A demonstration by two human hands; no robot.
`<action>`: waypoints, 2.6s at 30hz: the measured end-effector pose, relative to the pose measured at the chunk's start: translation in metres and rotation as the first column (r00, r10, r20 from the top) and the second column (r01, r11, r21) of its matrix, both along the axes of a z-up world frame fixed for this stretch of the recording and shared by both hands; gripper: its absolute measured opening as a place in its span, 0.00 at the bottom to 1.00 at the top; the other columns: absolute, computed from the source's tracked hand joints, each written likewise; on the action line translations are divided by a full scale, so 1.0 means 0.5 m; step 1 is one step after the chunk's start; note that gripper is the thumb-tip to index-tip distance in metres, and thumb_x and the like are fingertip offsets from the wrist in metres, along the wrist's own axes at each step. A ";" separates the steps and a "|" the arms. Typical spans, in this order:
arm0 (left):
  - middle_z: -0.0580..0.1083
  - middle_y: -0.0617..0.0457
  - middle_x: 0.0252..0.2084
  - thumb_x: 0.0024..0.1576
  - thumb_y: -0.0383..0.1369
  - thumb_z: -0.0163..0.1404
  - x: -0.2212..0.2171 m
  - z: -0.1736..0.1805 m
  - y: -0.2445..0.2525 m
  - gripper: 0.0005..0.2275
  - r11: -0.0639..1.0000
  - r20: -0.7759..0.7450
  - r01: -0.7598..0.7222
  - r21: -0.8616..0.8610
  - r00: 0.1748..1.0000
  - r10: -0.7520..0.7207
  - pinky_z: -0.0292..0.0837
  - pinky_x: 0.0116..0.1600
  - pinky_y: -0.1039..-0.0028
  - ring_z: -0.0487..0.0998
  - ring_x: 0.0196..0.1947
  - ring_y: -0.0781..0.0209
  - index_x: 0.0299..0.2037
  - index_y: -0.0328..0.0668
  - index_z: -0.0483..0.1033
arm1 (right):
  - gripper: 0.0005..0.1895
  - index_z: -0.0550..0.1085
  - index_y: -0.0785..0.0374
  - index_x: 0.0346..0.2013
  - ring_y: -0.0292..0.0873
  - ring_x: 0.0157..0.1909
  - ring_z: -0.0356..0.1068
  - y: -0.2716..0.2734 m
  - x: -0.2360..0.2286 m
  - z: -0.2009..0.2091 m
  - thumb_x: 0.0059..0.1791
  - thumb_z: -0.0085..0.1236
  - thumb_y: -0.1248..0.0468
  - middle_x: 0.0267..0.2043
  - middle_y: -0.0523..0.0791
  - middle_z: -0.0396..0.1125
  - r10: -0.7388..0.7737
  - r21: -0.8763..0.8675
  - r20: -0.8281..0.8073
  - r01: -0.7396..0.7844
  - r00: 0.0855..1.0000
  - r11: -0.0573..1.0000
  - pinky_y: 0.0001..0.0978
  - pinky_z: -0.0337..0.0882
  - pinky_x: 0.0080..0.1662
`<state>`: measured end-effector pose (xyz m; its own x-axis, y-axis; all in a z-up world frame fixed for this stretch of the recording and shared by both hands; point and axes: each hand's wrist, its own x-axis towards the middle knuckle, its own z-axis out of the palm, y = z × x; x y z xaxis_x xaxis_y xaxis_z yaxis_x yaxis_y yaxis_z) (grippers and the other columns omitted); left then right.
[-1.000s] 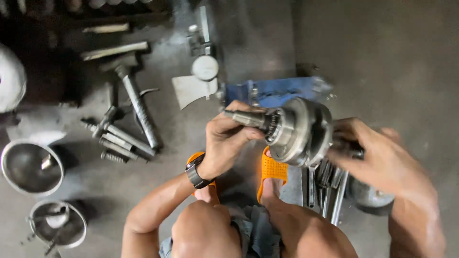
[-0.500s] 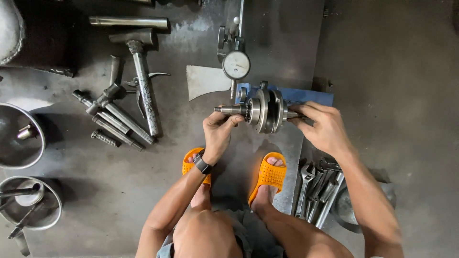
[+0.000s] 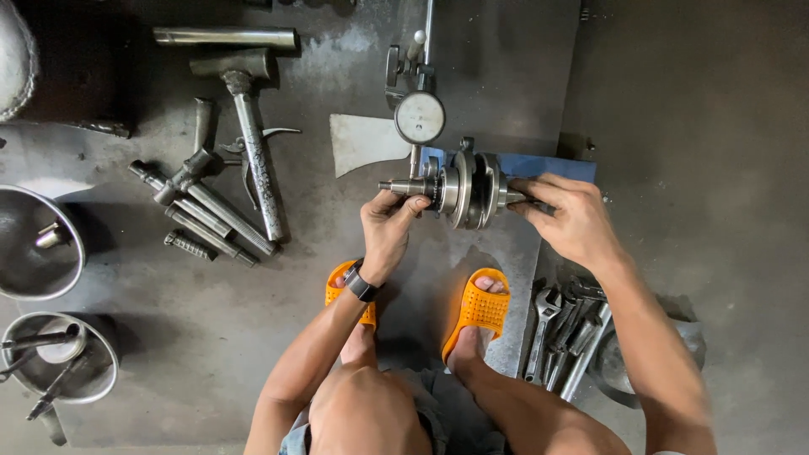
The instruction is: The person assembles a mechanical shaft with multiple circular components, using a hammer to tap parts into place. They repeatedly rotate the shaft to check alignment and fit, then place the assembled unit onto a workbench.
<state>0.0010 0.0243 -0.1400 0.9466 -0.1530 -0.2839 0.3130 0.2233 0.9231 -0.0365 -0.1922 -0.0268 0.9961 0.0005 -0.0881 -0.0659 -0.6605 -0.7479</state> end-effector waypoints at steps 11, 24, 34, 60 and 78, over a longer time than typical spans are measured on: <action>0.70 0.49 0.29 0.44 0.28 0.60 -0.018 0.011 0.062 0.11 0.994 -0.061 0.103 0.027 0.993 -0.101 0.72 0.32 0.78 0.70 0.28 0.66 0.35 0.32 0.74 | 0.15 0.73 0.67 0.46 0.51 0.39 0.70 -0.092 -0.076 -0.053 0.45 0.58 0.68 0.36 0.53 0.69 -0.265 0.069 -0.114 0.273 0.958 0.959 0.42 0.69 0.40; 0.75 0.50 0.29 0.48 0.35 0.59 -0.140 -0.077 0.122 0.14 0.898 -0.483 0.404 0.174 0.830 -0.280 0.70 0.32 0.80 0.71 0.26 0.69 0.41 0.37 0.77 | 0.16 0.71 0.70 0.18 0.43 0.17 0.65 -0.102 -0.120 -0.143 0.50 0.50 0.65 0.16 0.52 0.64 -0.419 0.535 -0.359 0.552 0.834 0.639 0.32 0.66 0.22; 0.74 0.49 0.27 0.49 0.33 0.56 -0.136 -0.081 0.103 0.13 0.913 -0.473 0.396 0.095 0.825 -0.308 0.70 0.30 0.82 0.70 0.24 0.69 0.42 0.35 0.76 | 0.06 0.72 0.73 0.31 0.46 0.30 0.69 -0.093 -0.114 -0.108 0.41 0.57 0.74 0.27 0.54 0.67 -0.451 0.546 -0.357 0.574 0.818 0.610 0.36 0.71 0.34; 0.75 0.47 0.30 0.51 0.33 0.55 -0.149 -0.099 0.113 0.12 0.899 -0.490 0.428 0.091 0.805 -0.334 0.70 0.31 0.80 0.71 0.25 0.68 0.42 0.34 0.76 | 0.12 0.72 0.71 0.26 0.45 0.28 0.67 -0.076 -0.117 -0.127 0.48 0.49 0.65 0.21 0.53 0.64 -0.489 0.426 -0.343 0.597 0.802 0.680 0.38 0.69 0.33; 0.75 0.46 0.29 0.52 0.35 0.54 -0.149 -0.097 0.111 0.12 0.891 -0.476 0.440 0.117 0.812 -0.338 0.70 0.31 0.78 0.71 0.26 0.66 0.41 0.34 0.77 | 0.15 0.71 0.71 0.41 0.48 0.34 0.70 -0.093 -0.117 -0.127 0.45 0.52 0.62 0.33 0.55 0.68 -0.452 0.554 -0.366 0.580 0.814 0.597 0.38 0.71 0.38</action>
